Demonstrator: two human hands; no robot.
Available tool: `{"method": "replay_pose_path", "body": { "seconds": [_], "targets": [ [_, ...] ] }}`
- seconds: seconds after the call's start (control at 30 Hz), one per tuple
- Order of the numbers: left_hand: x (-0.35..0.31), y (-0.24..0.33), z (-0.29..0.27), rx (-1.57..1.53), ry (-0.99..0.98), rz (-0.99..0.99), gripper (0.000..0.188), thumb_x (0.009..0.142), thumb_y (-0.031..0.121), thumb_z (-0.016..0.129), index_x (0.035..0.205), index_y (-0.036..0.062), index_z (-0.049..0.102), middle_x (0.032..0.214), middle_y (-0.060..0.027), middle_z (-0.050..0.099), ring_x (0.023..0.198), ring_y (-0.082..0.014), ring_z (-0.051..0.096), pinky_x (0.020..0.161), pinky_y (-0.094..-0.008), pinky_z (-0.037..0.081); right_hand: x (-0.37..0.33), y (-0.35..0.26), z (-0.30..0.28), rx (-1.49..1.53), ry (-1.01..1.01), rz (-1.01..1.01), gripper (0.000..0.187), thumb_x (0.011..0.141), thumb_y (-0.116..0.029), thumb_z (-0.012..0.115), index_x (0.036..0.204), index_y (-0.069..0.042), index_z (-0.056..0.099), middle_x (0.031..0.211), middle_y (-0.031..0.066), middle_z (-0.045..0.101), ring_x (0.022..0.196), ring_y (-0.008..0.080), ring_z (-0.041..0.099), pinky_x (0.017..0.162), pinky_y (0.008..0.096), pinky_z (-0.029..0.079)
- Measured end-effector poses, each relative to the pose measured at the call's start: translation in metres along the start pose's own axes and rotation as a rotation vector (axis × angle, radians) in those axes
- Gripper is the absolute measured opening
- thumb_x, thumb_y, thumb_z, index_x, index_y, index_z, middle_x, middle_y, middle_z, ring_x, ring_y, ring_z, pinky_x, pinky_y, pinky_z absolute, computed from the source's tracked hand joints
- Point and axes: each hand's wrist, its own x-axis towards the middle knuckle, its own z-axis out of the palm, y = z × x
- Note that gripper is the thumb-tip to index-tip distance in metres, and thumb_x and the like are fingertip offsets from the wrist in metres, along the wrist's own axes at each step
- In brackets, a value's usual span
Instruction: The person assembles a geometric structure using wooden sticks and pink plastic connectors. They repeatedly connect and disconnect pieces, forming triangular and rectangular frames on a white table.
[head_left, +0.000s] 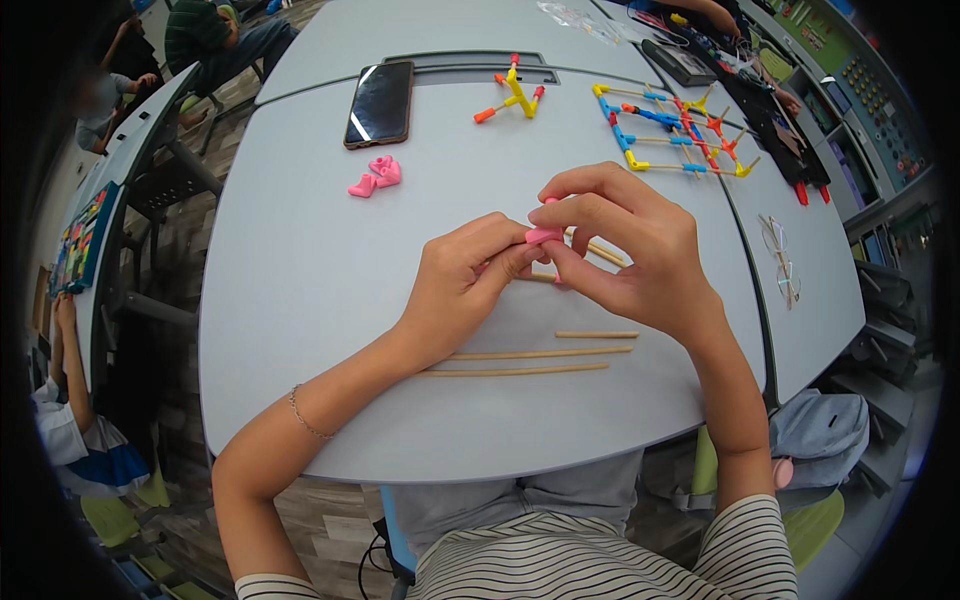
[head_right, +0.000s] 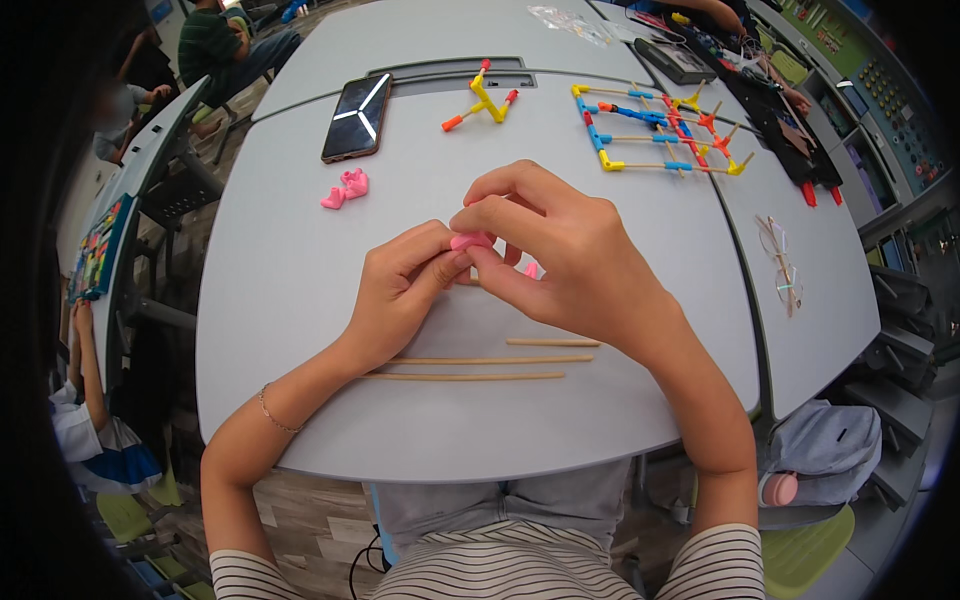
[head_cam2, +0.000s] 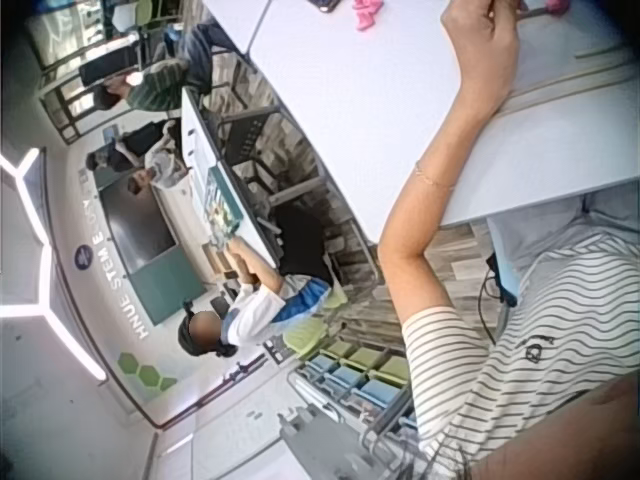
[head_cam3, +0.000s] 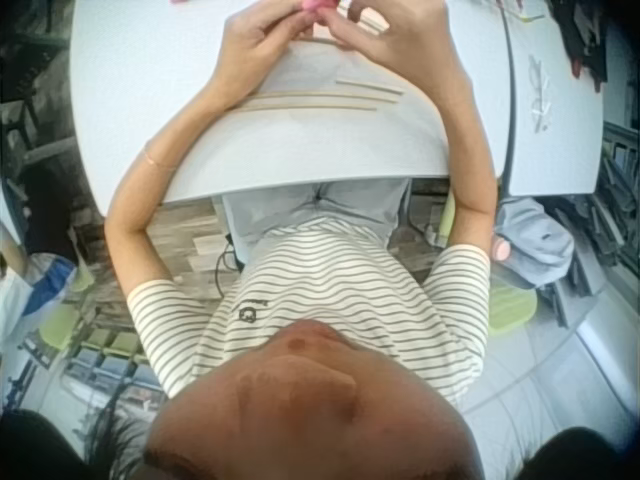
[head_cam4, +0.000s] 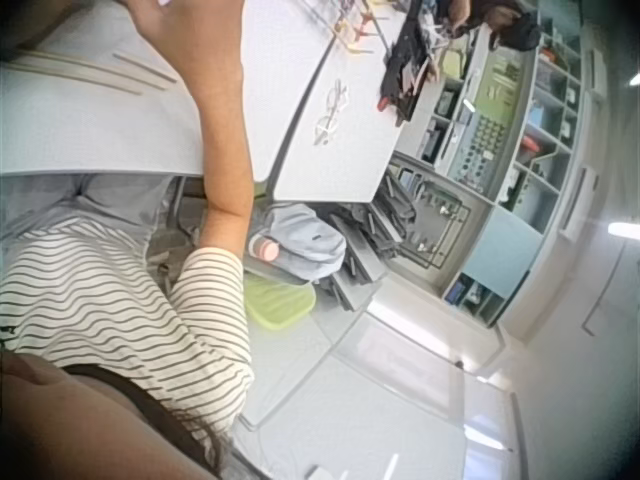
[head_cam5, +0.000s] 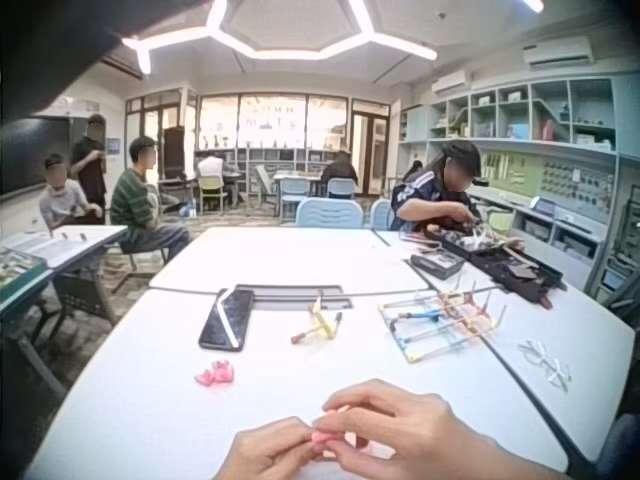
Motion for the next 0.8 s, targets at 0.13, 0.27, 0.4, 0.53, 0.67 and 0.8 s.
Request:
{"method": "replay_pose_path", "body": {
  "seconds": [0.13,0.27,0.4,0.53,0.67,0.8],
  "targets": [
    [0.0008,0.0012,0.0012,0.012,0.008,0.020,0.018,0.102,0.010,0.056,0.105,-0.0038,0.067,0.087,-0.0043,0.062,0.079,-0.0105,0.060,0.071,-0.0255,0.052,-0.0010,0.0036,0.0027,0.014,0.026,-0.024,0.018,0.077,-0.002,0.075,0.094,-0.005,0.070,0.098,0.0070,0.065,0.075,0.0164,0.067,0.061,0.0269,0.056],
    [0.0006,0.0054,0.0007,-0.011,-0.008,0.013,0.018,0.102,0.011,0.056,0.101,-0.0035,0.066,0.086,-0.0040,0.061,0.077,-0.0103,0.057,0.070,-0.0265,0.049,0.0002,0.0022,0.0021,0.023,0.022,-0.025,0.016,0.077,-0.002,0.074,0.093,-0.005,0.069,0.096,0.0064,0.064,0.072,0.0157,0.065,0.058,0.0262,0.053],
    [0.0010,0.0068,-0.0019,-0.066,-0.048,-0.065,0.019,0.103,0.015,0.056,0.103,-0.0016,0.066,0.090,-0.0022,0.062,0.081,-0.0091,0.056,0.075,-0.0266,0.048,0.0001,0.0019,0.0035,0.059,0.016,0.003,0.014,0.079,-0.003,0.073,0.092,-0.005,0.068,0.095,0.0060,0.062,0.071,0.0152,0.063,0.056,0.0261,0.052],
    [0.0007,0.0085,-0.0046,-0.105,-0.090,-0.171,0.020,0.104,0.018,0.056,0.109,0.0005,0.064,0.097,-0.0008,0.064,0.089,-0.0077,0.056,0.082,-0.0254,0.048,0.0002,0.0014,0.0037,0.084,0.011,0.013,0.013,0.080,-0.003,0.073,0.092,-0.004,0.067,0.094,0.0059,0.061,0.071,0.0149,0.063,0.055,0.0262,0.051],
    [0.0009,0.0075,-0.0069,-0.159,-0.127,-0.190,0.021,0.104,0.019,0.056,0.113,0.0008,0.063,0.100,-0.0014,0.064,0.094,-0.0078,0.057,0.087,-0.0257,0.048,0.0001,0.0014,0.0036,0.088,0.012,0.007,0.013,0.081,-0.003,0.073,0.092,-0.004,0.067,0.094,0.0060,0.061,0.069,0.0145,0.062,0.054,0.0265,0.051],
    [0.0013,0.0052,-0.0049,-0.176,-0.100,-0.157,0.020,0.102,0.018,0.058,0.110,0.0008,0.065,0.093,0.0003,0.061,0.081,-0.0059,0.048,0.073,-0.0235,0.041,-0.0002,0.0018,0.0050,0.090,0.017,0.001,0.013,0.081,-0.003,0.073,0.092,-0.003,0.066,0.096,0.0060,0.060,0.066,0.0143,0.062,0.054,0.0269,0.052]
  ]
}}
